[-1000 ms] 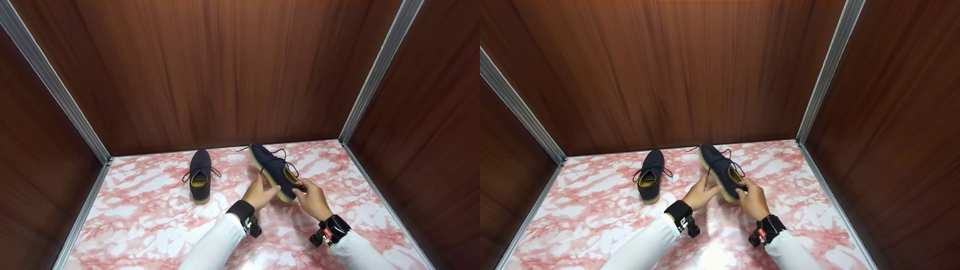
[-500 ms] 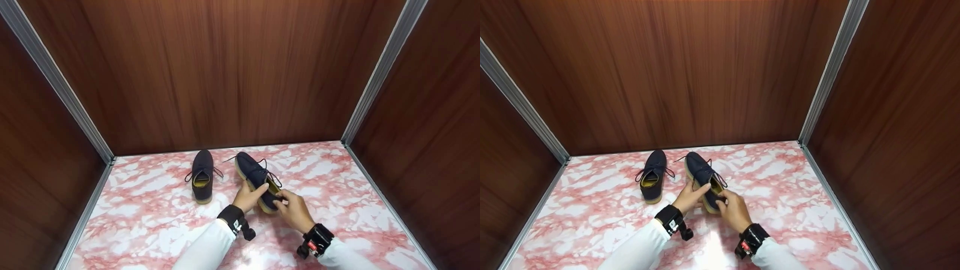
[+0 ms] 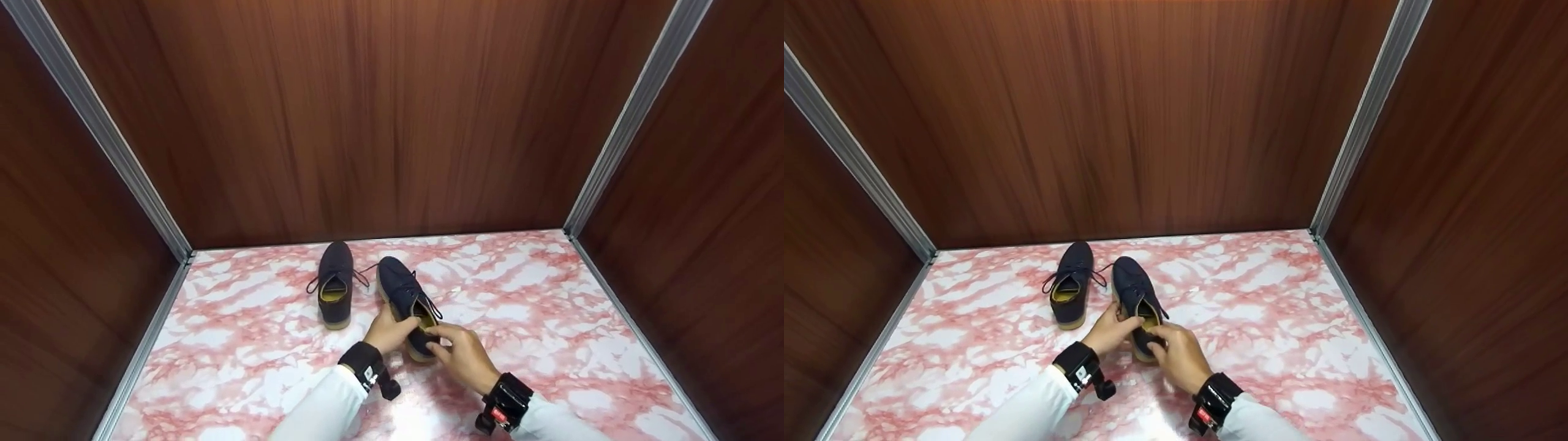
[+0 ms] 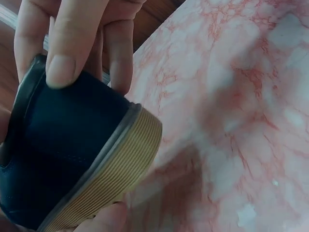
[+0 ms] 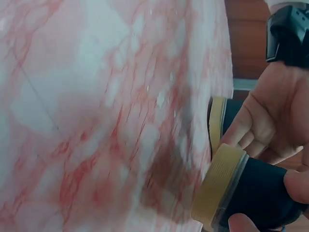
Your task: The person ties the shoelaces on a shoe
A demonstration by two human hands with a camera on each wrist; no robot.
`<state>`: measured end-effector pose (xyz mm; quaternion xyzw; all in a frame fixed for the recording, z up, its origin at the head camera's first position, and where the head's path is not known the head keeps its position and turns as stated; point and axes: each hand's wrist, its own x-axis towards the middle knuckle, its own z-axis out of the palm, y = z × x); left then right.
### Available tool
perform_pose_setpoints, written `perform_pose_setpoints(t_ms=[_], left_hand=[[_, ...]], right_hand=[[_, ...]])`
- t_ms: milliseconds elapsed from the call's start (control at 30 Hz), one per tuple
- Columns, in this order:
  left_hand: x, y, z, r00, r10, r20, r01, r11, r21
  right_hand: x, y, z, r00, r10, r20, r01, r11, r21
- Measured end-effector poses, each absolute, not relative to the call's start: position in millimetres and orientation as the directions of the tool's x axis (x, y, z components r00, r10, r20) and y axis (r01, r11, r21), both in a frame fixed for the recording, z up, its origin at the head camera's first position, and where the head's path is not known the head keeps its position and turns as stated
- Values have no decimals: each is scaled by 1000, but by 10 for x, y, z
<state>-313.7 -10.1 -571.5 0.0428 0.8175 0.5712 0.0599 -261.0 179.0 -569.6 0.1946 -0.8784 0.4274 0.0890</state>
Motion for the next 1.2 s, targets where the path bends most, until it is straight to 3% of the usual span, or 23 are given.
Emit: perform_pose_setpoints(t_ms=[467, 633, 800, 967, 1200], left_hand=[[-3031, -483, -5782, -954, 282, -106, -8, 328, 945], [-2939, -506, -5858, -933, 313, -179, -86, 288, 954], [-2840, -506, -5950, -905, 337, -260, -187, 233, 954], [-2807, -528, -6006, -910, 347, -229, -129, 288, 949], [-2774, -554, -6009, -882, 375, -284, -220, 205, 954]], right_hand=[[-2510, 1892, -5670, -834, -508, 214, -439, 377, -815], [-2454, 1921, -5676, -808, -570, 146, -398, 347, -849], [-2399, 1929, -5689, -792, -603, 95, -368, 348, -862], [-2396, 1936, -5681, -774, -631, 54, -365, 374, -853], [-2518, 1982, -5664, -773, -634, 16, -335, 387, -859]])
